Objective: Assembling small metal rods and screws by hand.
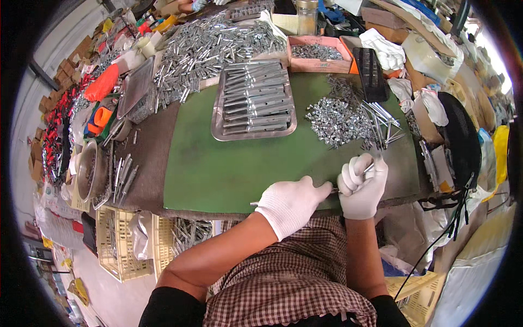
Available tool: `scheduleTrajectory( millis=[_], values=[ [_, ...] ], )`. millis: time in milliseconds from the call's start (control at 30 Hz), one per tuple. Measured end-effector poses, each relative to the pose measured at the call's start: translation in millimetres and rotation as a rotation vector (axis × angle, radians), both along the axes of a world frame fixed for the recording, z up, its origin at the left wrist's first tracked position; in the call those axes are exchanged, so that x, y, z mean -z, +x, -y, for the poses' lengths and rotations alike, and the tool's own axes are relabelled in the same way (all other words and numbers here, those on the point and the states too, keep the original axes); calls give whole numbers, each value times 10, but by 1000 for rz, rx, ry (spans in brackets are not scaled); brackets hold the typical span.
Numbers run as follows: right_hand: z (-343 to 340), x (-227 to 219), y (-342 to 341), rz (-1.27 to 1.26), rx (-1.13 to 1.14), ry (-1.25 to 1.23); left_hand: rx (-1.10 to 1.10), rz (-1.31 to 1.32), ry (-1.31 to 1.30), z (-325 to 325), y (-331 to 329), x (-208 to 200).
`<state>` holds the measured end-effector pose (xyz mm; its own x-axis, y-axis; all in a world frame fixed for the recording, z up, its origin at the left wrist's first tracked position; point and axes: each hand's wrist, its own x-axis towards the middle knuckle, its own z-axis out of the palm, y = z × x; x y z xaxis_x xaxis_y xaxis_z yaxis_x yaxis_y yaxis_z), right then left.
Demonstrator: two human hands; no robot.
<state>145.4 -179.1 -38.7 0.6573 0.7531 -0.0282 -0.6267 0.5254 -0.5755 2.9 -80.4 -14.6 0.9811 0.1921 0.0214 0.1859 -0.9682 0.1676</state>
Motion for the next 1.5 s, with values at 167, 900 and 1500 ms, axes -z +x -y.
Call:
scheduleTrajectory(
  millis=[167,900,1500],
  values=[
    [-54,47,-163,150,101,-4,-1,-15,25,42,17,-26],
    [-43,205,-161,958,315,-614,-1395,569,-40,-339,-3502,437],
    [-23,247,-156,1612,216,-1020,-1659,269,-485,-18,-4270,3368]
  ],
)
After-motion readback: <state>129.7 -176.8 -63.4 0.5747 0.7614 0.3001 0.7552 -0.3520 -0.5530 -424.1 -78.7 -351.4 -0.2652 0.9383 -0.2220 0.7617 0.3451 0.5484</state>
